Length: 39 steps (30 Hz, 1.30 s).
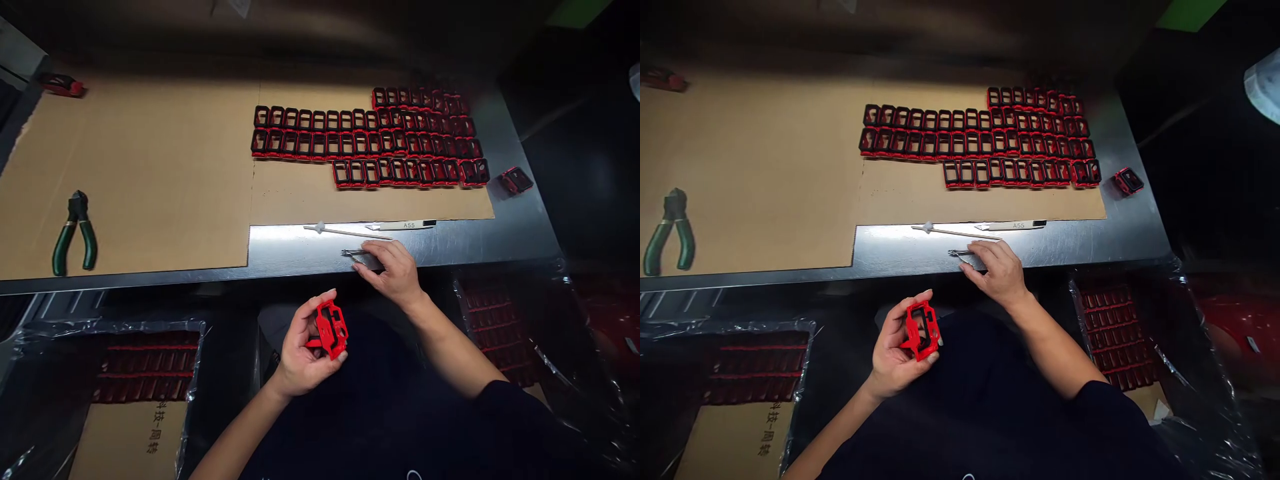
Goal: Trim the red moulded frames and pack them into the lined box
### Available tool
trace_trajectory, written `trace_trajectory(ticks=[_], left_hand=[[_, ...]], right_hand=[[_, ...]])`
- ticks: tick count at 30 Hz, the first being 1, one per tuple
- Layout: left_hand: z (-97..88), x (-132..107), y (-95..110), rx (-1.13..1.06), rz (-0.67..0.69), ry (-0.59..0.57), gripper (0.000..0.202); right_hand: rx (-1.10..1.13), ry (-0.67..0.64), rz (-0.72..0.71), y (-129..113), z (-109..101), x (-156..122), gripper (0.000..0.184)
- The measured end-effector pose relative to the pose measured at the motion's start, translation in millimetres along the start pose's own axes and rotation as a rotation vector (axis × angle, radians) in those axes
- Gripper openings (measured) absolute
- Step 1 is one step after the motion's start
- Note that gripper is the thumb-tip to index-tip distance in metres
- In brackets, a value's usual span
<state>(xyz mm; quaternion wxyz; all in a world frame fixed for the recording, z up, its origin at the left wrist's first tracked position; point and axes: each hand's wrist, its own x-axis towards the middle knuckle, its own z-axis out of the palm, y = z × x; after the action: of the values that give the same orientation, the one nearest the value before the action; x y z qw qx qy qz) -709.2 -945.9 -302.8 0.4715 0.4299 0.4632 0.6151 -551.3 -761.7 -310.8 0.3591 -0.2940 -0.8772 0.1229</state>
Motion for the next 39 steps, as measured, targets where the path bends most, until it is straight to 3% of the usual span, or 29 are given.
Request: trace_trajectory(ticks=[7, 13, 15, 19, 21, 28, 39], left_hand=[[0.8, 1, 2, 0.142, 0.002, 0.041, 0.074], [-1.7, 1, 1, 0.128, -0.027, 0.044, 0.077], [-3.0, 0, -2, 0.104, -0.057, 0.028, 0.08], [-2.2, 1, -8, -0.003, -0.048, -0.019, 0.079], [-0.8, 1, -11, -0.077, -0.055, -0.045, 0.077], [-1.7, -1, -15, -0.344, -0.121, -0.11, 0.085], [0.9, -1, -12, -0.354, -0.135, -0.116, 0.07]], right_hand=[[0.034, 0.051, 0.021, 0, 0, -1, 0.026], [0.248, 0.166, 0.231, -26, -17, -17, 0.012], [0.468, 0.039, 0.398, -45, -26, -25, 0.011], [1.036, -0.483, 0.728, -74, -38, -32, 0.037], [1.171, -0.585, 0.826, -80, -37, -31, 0.044], [1.519, -0.662, 1.064, -81, -24, -25, 0.052], [1.499, -0.605, 1.18, -89, -21, -25, 0.058]])
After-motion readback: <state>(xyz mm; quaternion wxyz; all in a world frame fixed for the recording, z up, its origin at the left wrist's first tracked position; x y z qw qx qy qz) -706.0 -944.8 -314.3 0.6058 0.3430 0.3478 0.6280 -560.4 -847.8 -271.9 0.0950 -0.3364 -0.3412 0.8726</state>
